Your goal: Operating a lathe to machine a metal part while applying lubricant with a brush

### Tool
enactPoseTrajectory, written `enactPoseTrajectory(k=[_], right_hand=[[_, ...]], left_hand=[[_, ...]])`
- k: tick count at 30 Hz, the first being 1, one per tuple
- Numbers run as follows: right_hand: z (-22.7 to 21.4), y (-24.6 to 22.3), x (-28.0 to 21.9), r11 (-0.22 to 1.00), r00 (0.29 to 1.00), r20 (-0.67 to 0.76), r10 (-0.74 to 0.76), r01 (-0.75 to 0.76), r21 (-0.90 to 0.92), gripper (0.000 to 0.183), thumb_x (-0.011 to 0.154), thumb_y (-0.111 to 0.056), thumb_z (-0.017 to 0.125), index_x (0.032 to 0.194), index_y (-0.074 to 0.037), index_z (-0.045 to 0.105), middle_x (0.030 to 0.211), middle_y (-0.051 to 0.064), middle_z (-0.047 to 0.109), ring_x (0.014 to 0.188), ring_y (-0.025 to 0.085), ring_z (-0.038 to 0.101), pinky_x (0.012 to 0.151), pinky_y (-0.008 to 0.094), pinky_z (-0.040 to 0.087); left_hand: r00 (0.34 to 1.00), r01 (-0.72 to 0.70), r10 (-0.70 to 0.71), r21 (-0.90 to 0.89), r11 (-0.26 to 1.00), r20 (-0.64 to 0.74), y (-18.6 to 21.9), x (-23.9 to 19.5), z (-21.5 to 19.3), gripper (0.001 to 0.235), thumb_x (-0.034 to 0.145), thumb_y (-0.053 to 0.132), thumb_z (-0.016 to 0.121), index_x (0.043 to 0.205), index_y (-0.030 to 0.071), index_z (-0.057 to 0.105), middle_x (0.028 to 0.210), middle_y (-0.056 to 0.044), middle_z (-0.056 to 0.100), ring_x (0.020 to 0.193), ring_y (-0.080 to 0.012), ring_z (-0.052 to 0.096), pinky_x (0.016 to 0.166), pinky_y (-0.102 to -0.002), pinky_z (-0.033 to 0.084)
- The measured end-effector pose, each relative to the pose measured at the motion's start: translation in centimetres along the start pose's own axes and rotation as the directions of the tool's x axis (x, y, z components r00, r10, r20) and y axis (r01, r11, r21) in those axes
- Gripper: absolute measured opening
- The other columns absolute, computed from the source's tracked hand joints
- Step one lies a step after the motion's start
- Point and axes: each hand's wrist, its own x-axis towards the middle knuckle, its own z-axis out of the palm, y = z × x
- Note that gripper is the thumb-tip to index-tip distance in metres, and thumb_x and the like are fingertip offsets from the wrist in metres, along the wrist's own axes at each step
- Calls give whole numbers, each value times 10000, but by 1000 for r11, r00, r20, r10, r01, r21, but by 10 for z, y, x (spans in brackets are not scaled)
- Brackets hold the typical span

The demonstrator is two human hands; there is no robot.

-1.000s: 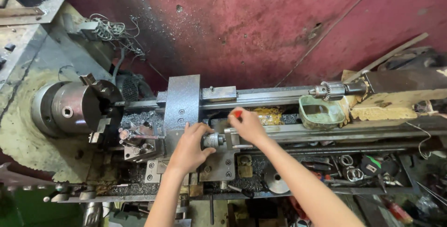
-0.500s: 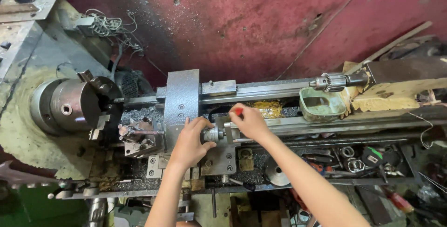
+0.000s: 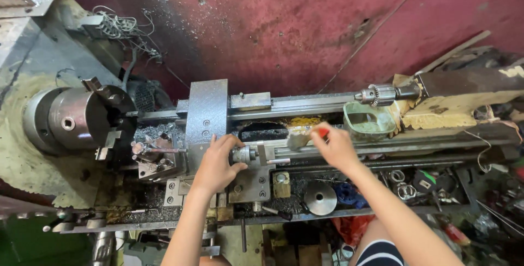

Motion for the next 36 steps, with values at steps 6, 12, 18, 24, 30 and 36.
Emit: enactPoseTrajectory(k=[6, 12, 18, 24, 30, 36], right_hand=[[-35, 14, 14, 974, 982, -122, -144, 118, -194, 62, 963, -293, 648, 1004, -254, 673, 752, 80, 697, 769, 323, 717, 705, 426, 579], [-16, 33, -20, 864, 965, -140, -220, 127, -488, 91, 990, -268, 593, 918, -217, 618, 703, -3, 626, 727, 215, 705, 671, 312, 580], [59, -8, -9, 964, 971, -166, -175, 135, -230, 89, 978, -251, 613, 940, -179, 648, 708, 79, 655, 732, 303, 713, 672, 389, 578], [16, -47, 11, 998, 978, -204, 30, -17, 61, 114, 970, -274, 627, 971, -175, 685, 748, 136, 705, 788, 387, 711, 731, 466, 561], [16, -7, -13, 901, 954, -244, -176, 56, -430, 124, 954, -246, 619, 848, -190, 588, 648, 43, 628, 675, 257, 701, 641, 356, 566], [93, -45, 19, 995, 987, -129, -99, 97, -20, 180, 983, -285, 581, 873, -142, 593, 702, 143, 664, 741, 402, 702, 674, 502, 556]], left_hand=[[1000, 12, -12, 8, 1000, 25, -1, 0, -1, 499, 694, 110, 914, 1122, 111, 659, 1212, -94, 685, 1284, -399, 600, 1243, -637, 192], [1000, 16, -16, 19, 1000, 15, 0, 1, 1, 498, 697, 109, 918, 1129, 98, 670, 1209, -101, 687, 1289, -395, 600, 1243, -631, 186], [999, 34, -34, 10, 999, 18, 4, 0, -3, 493, 692, 86, 911, 1124, 96, 674, 1202, -103, 696, 1218, -396, 648, 1254, -620, 189], [999, 25, -26, 5, 1000, 20, 6, 0, -6, 501, 681, 101, 921, 1118, 99, 676, 1198, -89, 697, 1206, -391, 656, 1250, -628, 189], [999, -22, 22, -5, 1000, -39, -4, -1, 5, 540, 629, 89, 932, 1099, 110, 667, 1173, -84, 691, 1198, -398, 652, 1233, -639, 210], [1000, -21, 21, -12, 1000, -23, -7, 0, 5, 543, 624, 93, 933, 1098, 118, 668, 1183, -83, 684, 1239, -395, 627, 1229, -643, 208]])
